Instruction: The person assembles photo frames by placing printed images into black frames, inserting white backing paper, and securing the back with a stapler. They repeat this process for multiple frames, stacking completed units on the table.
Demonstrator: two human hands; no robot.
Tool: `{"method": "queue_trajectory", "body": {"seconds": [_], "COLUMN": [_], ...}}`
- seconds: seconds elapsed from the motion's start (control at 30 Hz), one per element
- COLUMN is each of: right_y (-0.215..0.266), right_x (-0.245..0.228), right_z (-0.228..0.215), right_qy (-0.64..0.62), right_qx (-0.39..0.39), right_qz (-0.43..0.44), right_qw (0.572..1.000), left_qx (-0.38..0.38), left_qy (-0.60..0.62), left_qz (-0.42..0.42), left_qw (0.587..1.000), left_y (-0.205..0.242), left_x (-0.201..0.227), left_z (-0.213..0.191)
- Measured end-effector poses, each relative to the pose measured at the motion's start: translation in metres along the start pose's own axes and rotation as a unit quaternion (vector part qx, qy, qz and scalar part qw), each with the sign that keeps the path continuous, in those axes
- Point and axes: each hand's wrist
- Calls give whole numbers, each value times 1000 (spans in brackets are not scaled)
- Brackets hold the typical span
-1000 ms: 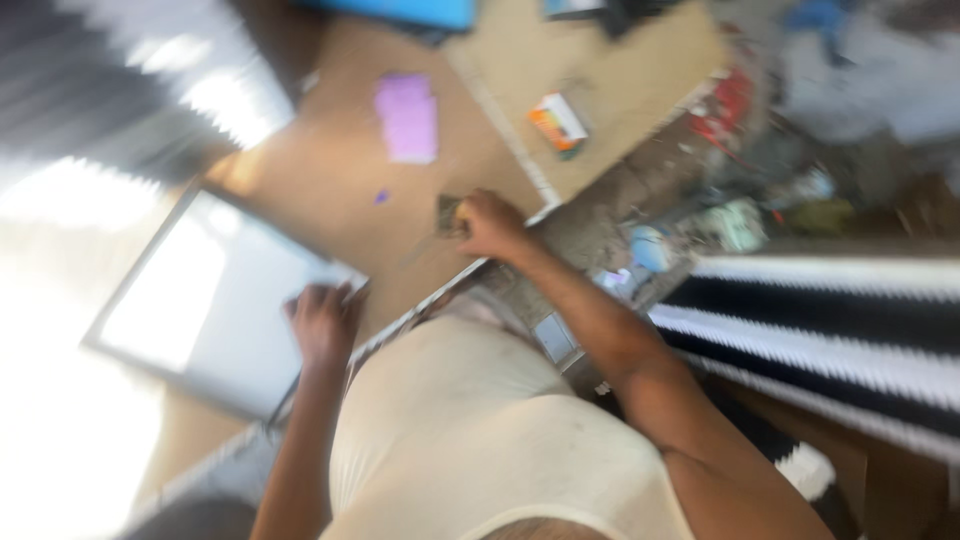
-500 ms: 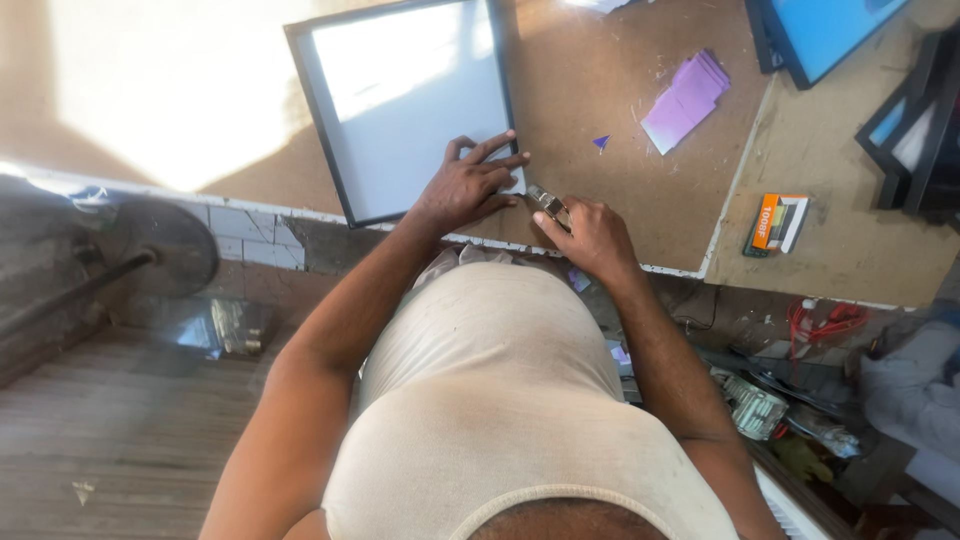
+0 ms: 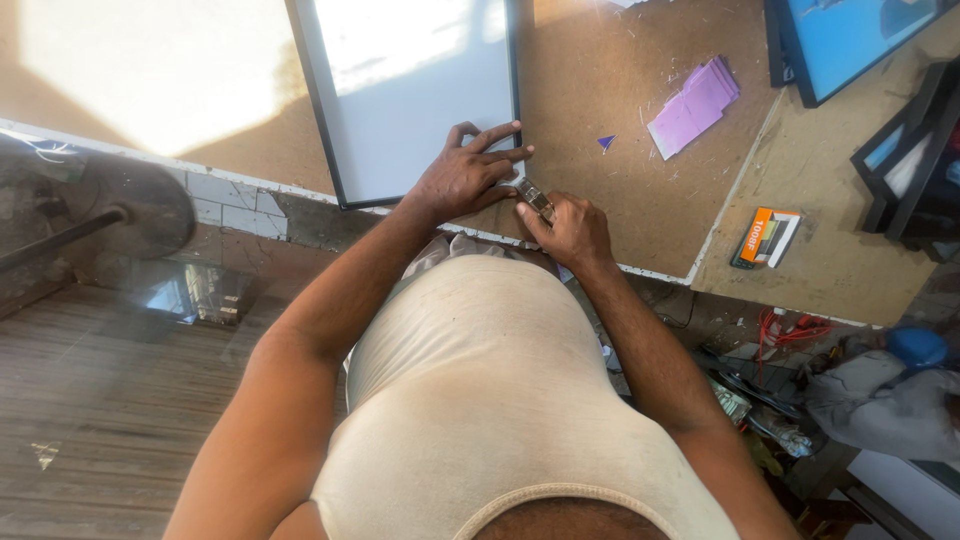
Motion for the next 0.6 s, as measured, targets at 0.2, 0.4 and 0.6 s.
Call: {"method": "queue_trajectory", "body": {"seconds": [0.2,0.4,0.6], "right_y": [1,-1,6], "right_x": [9,10,0], "right_z": [13,10,5], "right_qy": [-37,-43,-43], "right_qx": [60,86,129], "right_qz": [-42,-60,-25], "right_qw": [997,993,990], "left_qx": [26,27,43], "left_qy": [-1,16,3], "left_qz": [16,19,30], "left_qw": [1000,999,999], "left_y": [0,-1,0], "left_x": [-2,-2,-1], "left_z": [2,-3,-1]}}
Point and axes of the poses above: each hand's wrist, its own y-axis away from the middle knuckle, its own z-axis out of the palm, x = y × z, and after that the axes turned 4 degrees about -x, right-handed
